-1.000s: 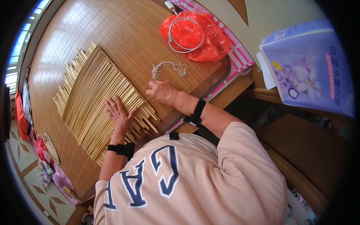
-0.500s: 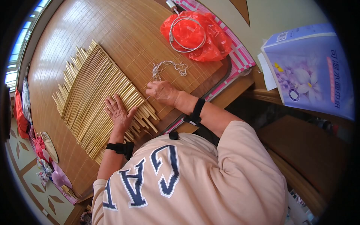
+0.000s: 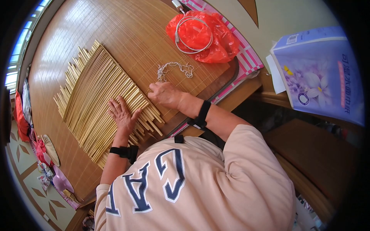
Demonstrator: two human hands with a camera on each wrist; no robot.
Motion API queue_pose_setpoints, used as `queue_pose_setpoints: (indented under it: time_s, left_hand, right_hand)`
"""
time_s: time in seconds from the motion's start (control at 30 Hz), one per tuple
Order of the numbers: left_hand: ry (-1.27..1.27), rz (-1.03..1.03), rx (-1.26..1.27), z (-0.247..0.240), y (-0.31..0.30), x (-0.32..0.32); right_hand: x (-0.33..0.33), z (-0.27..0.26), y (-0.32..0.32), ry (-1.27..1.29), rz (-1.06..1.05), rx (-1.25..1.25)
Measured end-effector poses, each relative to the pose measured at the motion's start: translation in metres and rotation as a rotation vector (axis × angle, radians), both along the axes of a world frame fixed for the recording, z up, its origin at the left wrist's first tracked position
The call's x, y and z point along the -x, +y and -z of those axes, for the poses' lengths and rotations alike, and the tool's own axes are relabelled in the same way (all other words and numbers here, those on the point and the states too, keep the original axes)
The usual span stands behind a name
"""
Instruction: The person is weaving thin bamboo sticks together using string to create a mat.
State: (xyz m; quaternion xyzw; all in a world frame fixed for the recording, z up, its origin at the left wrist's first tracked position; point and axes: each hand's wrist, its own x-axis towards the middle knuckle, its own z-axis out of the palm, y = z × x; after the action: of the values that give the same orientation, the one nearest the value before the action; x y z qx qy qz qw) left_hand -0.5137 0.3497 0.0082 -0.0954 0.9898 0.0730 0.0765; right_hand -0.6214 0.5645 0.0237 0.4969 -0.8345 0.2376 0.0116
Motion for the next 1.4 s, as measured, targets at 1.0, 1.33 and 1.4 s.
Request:
queue_pose_setpoints:
  time_s: [1.0,1.33,1.4]
  left_hand:
    - [0.089,0.016,-0.113,-0.023,-0.002,-0.001]
    - [0.059,0.546,-0.085,-0.065,0.05,-0.011]
    - [-0.001,0.694,-0.035,-0.054,0.061,-0.006]
  right_hand:
    - [-0.007,0.025,0.008,-0.094,0.104,0.115]
    - [-0.007,0.029,0.007,-0.203,0.12,0.146]
    - [-0.006,0.031,0.006,-0.201,0.128,0.167]
